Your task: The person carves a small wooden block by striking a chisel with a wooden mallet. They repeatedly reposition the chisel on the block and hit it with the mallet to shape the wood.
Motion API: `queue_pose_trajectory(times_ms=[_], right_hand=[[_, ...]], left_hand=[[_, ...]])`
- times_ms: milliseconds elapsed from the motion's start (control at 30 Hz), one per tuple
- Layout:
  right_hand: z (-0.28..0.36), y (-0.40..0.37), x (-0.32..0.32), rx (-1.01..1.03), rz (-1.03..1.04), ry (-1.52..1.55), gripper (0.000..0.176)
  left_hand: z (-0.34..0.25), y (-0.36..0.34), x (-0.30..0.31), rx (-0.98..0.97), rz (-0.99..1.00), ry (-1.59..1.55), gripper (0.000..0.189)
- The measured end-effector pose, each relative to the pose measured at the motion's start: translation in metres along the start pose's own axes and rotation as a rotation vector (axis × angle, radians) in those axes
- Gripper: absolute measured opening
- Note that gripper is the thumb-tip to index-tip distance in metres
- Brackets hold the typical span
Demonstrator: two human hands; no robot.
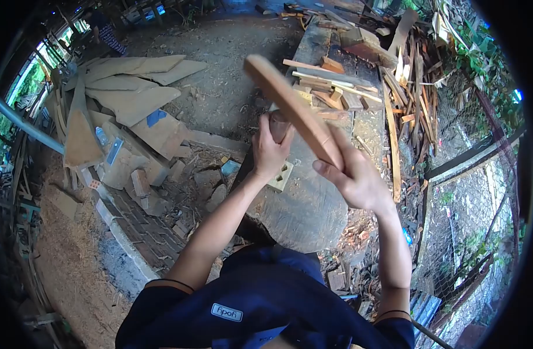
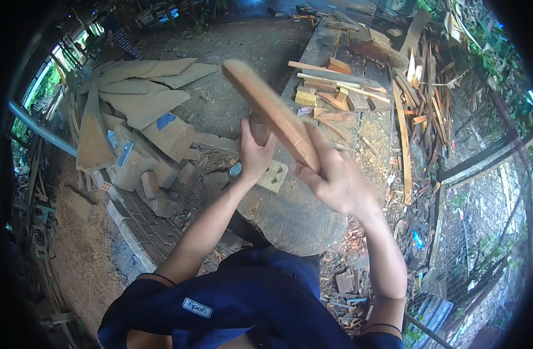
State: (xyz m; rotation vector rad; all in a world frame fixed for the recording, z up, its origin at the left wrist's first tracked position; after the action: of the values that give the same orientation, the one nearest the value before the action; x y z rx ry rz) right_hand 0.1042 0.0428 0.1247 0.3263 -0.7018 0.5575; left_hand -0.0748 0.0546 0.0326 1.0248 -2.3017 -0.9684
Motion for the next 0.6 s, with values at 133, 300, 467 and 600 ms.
queue_pose_trajectory(times_ms=[133, 300, 467, 600], right_hand=[[0.054, -0.011, 0.033, 0.167, -0.439, 0.287, 0.063], [0.012, -0.01, 0.013, 0.016, -0.092, -0.183, 0.069], [0.046, -0.013, 0.023, 0.135, -0.455, 0.32, 0.066], [0.008, -0.004, 0.008, -0.019, 0.023, -0.17, 0.071]], left_hand=[[0.003, -0.001, 0.001, 0.189, 0.08, -0.051, 0.04], [-0.001, 0.002, -0.003, 0.074, 0.026, -0.122, 0.037], [0.002, 0.001, -0.002, 0.163, 0.103, -0.052, 0.038], [0.005, -0.005, -0.013, -0.073, 0.124, -0.003, 0.039]])
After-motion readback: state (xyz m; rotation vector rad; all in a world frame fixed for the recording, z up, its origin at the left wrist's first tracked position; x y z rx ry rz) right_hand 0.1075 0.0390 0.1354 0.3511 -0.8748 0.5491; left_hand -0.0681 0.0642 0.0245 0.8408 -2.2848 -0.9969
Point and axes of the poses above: each hand's wrist, its own y-axis towards the middle knuckle, its own x-axis out of the back of the hand, z = x × y, the point moved 3 cm from there along y, towards the middle knuckle, and after that the axes turned 5 degrees about -z, right-handed, at the moved point
